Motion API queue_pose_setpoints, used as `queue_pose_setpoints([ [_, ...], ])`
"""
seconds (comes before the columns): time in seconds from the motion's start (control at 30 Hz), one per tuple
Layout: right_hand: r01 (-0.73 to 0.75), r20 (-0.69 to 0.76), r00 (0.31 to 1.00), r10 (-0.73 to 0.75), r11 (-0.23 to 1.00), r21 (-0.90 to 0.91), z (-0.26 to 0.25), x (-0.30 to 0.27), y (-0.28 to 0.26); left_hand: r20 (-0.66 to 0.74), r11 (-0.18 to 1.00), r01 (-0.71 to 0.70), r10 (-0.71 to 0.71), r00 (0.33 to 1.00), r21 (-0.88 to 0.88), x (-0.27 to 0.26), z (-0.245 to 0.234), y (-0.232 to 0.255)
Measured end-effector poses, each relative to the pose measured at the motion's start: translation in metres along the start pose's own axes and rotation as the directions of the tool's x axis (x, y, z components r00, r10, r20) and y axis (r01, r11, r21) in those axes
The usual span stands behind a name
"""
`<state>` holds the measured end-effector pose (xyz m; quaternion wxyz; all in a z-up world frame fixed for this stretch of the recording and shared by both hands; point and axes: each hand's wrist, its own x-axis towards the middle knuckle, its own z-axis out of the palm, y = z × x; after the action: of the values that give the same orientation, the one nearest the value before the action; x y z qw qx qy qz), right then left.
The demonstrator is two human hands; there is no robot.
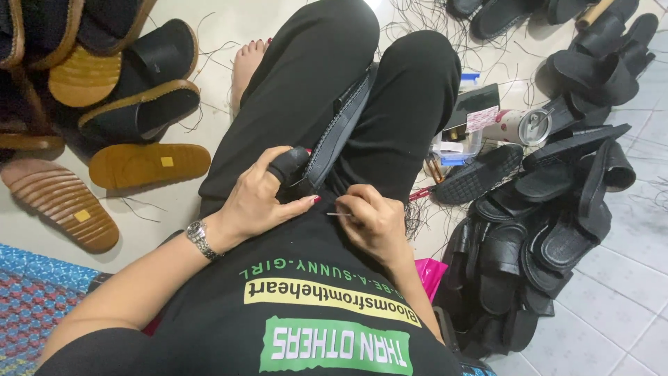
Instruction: Hand-stitching the sole of a black sandal using a cobbler's hook and thread.
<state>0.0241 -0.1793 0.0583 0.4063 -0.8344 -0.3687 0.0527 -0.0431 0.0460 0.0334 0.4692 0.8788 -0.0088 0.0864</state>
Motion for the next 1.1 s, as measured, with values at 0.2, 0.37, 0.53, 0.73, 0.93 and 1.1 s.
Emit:
queue_pose_setpoints([
  [0.2, -0.269, 0.033, 0.950, 0.309, 0.766, 0.584, 0.020, -0.018, 0.031, 0.015, 0.999, -0.002, 0.001, 1.000, 0.045, -0.002, 0.001, -0.003],
  [0.37, -0.286, 0.074, 0.956, 0.283, 0.847, 0.448, -0.009, -0.023, 0.031, 0.012, 1.000, 0.007, -0.008, 1.000, 0.027, 0.000, -0.001, 0.001],
  [0.53, -0.155, 0.035, 0.988, 0.153, 0.926, 0.344, -0.001, -0.017, 0.015, 0.037, 1.000, 0.009, -0.010, 0.999, 0.024, 0.000, 0.002, -0.001],
  [0.73, -0.188, 0.203, 0.961, 0.186, 0.982, -0.012, -0.028, -0.010, 0.005, 0.001, 1.000, 0.000, 0.000, 1.000, 0.027, 0.000, -0.001, -0.001],
  [0.93, -0.112, 0.315, 0.932, 0.180, 0.968, -0.223, -0.029, -0.012, 0.000, 0.034, 0.995, 0.047, -0.044, 0.998, -0.083, -0.005, 0.003, -0.008],
  [1.1, -0.159, 0.129, 0.985, 0.117, 0.905, 0.394, 0.016, -0.029, 0.027, 0.076, 0.997, -0.076, 0.073, 0.994, 0.033, -0.006, 0.016, -0.008],
])
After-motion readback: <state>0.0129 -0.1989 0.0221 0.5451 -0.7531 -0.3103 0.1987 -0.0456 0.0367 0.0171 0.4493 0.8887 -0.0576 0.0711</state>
